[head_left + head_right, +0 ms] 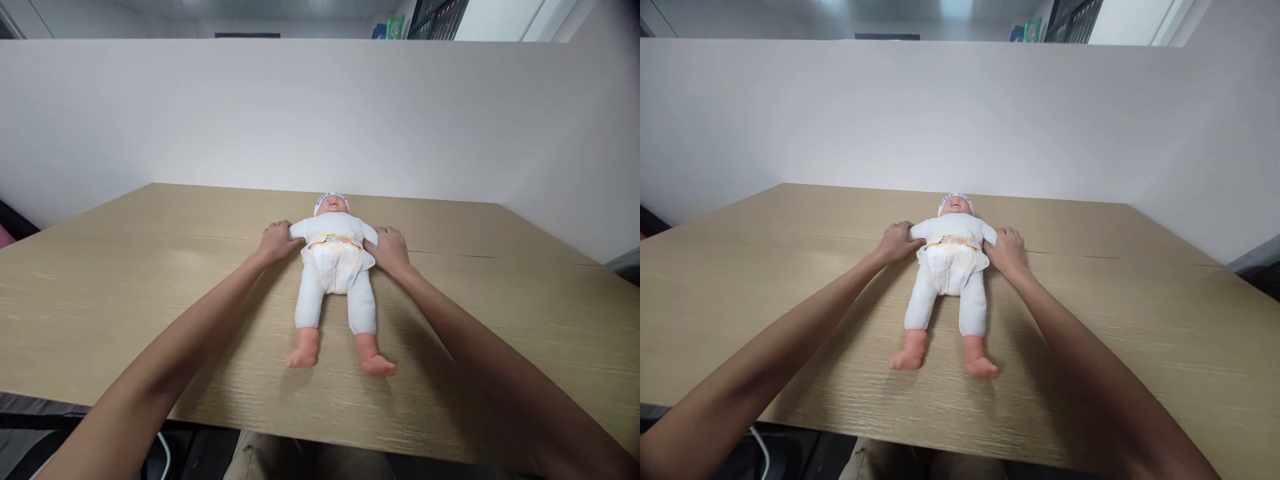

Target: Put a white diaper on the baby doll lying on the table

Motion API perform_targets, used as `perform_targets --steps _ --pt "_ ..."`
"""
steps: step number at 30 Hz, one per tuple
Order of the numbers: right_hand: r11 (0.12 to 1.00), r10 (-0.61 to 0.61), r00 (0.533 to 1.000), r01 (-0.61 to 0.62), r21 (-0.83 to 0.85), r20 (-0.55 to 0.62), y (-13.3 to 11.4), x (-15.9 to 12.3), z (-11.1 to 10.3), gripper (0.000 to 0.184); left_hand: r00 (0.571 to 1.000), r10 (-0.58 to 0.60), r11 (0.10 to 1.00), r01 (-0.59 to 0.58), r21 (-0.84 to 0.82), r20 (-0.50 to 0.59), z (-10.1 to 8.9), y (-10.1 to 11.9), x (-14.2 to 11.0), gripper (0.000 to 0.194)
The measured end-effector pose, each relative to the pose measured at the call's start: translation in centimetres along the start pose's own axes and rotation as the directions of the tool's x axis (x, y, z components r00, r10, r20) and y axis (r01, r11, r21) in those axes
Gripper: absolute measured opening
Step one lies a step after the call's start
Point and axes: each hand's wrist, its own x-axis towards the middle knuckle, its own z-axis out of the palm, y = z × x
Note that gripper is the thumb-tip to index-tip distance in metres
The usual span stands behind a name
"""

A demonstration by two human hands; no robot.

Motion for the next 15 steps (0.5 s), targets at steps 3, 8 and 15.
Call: perform_targets --steps 3,8,15 --pt "1.0 0.026 0.999 -0.026 0.001 0.043 -1.0 0.3 -0.8 0.042 0.998 -0.055 0.998 0.055 -0.011 -0.013 -1.3 1.8 -0.6 0.056" --pt "0.998 0.01 0.994 -0.017 0.066 0.11 -1.1 -3.4 -5.0 0.034 0.981 -0.193 0.966 0.196 -0.168 0.03 -5.8 5.5 -7.6 0.05" --pt "0.851 -0.349 0.928 0.257 0.458 0.128 3.1 -22.2 -12.6 0.046 0.941 -0.028 0.789 0.228 -0.571 0.338 -7.4 8.4 -36.7 0.065"
